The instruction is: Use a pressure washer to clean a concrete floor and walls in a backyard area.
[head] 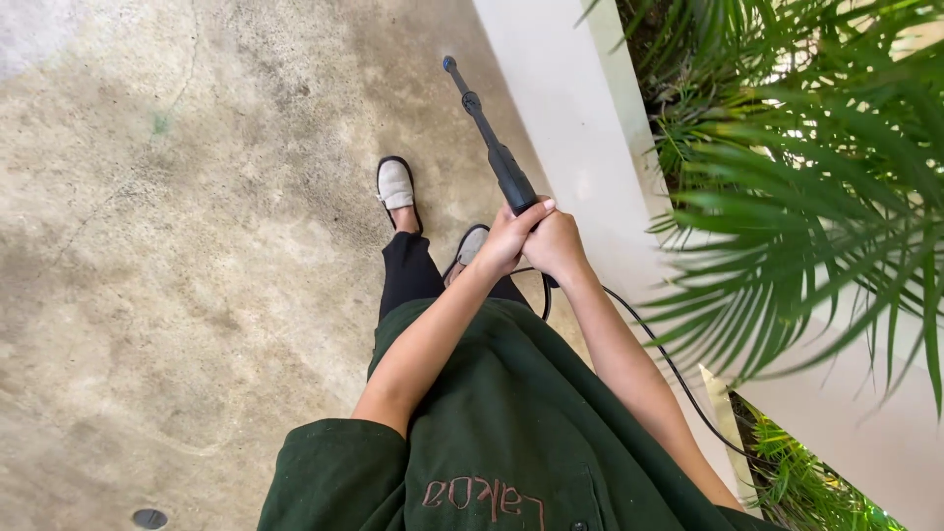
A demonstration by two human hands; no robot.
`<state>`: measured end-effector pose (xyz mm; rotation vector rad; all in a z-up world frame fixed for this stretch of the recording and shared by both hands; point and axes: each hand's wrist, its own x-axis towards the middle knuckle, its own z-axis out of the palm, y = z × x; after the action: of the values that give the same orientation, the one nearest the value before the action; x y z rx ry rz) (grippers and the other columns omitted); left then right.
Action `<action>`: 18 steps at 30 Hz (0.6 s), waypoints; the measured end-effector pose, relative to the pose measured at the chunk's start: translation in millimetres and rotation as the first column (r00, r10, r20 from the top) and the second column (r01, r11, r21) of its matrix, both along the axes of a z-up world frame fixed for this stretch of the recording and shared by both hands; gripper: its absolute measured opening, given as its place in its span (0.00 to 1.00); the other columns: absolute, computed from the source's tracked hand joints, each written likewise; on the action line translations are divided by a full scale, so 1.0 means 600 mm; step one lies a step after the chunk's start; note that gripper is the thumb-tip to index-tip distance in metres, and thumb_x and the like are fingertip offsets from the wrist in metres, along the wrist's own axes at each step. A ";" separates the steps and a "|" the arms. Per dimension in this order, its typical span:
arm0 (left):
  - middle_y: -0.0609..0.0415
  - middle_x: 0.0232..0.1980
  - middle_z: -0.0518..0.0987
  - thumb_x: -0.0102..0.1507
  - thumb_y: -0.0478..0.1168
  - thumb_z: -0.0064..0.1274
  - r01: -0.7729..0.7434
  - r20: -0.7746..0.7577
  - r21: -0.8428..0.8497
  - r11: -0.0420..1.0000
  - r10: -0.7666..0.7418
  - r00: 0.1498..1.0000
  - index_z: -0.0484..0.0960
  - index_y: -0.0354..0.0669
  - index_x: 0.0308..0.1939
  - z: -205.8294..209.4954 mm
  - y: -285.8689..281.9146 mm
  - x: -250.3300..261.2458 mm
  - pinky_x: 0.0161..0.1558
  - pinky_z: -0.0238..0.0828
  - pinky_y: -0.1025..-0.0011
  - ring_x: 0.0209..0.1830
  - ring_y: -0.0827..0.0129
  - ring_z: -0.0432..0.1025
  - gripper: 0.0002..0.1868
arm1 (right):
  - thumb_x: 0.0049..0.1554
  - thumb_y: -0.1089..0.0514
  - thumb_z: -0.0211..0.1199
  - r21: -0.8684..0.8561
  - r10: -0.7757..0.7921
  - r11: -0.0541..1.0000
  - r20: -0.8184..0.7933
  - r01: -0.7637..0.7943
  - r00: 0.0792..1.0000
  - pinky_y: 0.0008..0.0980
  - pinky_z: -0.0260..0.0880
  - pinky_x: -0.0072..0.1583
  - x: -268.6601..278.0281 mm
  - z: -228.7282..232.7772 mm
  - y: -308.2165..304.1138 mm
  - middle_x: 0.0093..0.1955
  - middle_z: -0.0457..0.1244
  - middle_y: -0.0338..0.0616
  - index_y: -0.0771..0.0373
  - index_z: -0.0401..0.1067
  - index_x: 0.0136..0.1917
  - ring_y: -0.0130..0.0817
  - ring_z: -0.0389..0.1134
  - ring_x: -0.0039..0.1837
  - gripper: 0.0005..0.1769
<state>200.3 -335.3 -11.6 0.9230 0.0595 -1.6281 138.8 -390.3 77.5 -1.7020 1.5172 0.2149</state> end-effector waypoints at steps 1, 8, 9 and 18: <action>0.57 0.39 0.78 0.64 0.41 0.61 0.001 0.001 0.000 1.000 -0.001 1.000 0.78 0.38 0.47 -0.001 -0.007 0.019 0.42 0.71 0.71 0.39 0.74 0.73 0.13 | 0.53 0.51 0.61 0.000 -0.001 1.000 0.001 0.001 1.000 0.47 0.73 0.50 0.017 -0.004 -0.006 0.42 0.71 0.58 0.61 0.73 0.53 0.56 0.73 0.49 0.17; 0.58 0.37 0.77 0.64 0.40 0.61 -0.025 -0.001 0.028 0.999 0.025 1.000 0.78 0.38 0.45 -0.011 -0.017 0.127 0.40 0.70 0.71 0.37 0.75 0.72 0.12 | 0.52 0.50 0.62 0.004 0.033 0.999 0.008 -0.033 0.999 0.48 0.72 0.51 0.120 -0.024 -0.018 0.42 0.70 0.60 0.60 0.72 0.56 0.58 0.73 0.49 0.20; 0.58 0.36 0.77 0.64 0.40 0.61 -0.027 0.004 0.025 0.999 0.027 1.000 0.79 0.38 0.45 -0.014 -0.019 0.139 0.40 0.70 0.71 0.37 0.75 0.71 0.11 | 0.53 0.51 0.61 -0.003 0.037 0.999 0.028 -0.037 0.999 0.48 0.72 0.51 0.130 -0.029 -0.020 0.43 0.70 0.60 0.60 0.72 0.57 0.58 0.73 0.49 0.21; 0.56 0.40 0.78 0.64 0.41 0.60 -0.024 0.028 0.062 0.998 0.023 0.999 0.76 0.39 0.49 0.000 -0.039 0.223 0.43 0.71 0.71 0.40 0.74 0.72 0.14 | 0.52 0.51 0.62 0.071 0.020 0.997 -0.028 -0.018 0.999 0.45 0.73 0.50 0.221 -0.015 -0.045 0.42 0.71 0.59 0.61 0.71 0.60 0.55 0.74 0.47 0.24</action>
<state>334.0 -358.8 -11.6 0.9883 0.1027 -1.5993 271.4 -417.3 68.7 -1.6645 1.4972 0.3003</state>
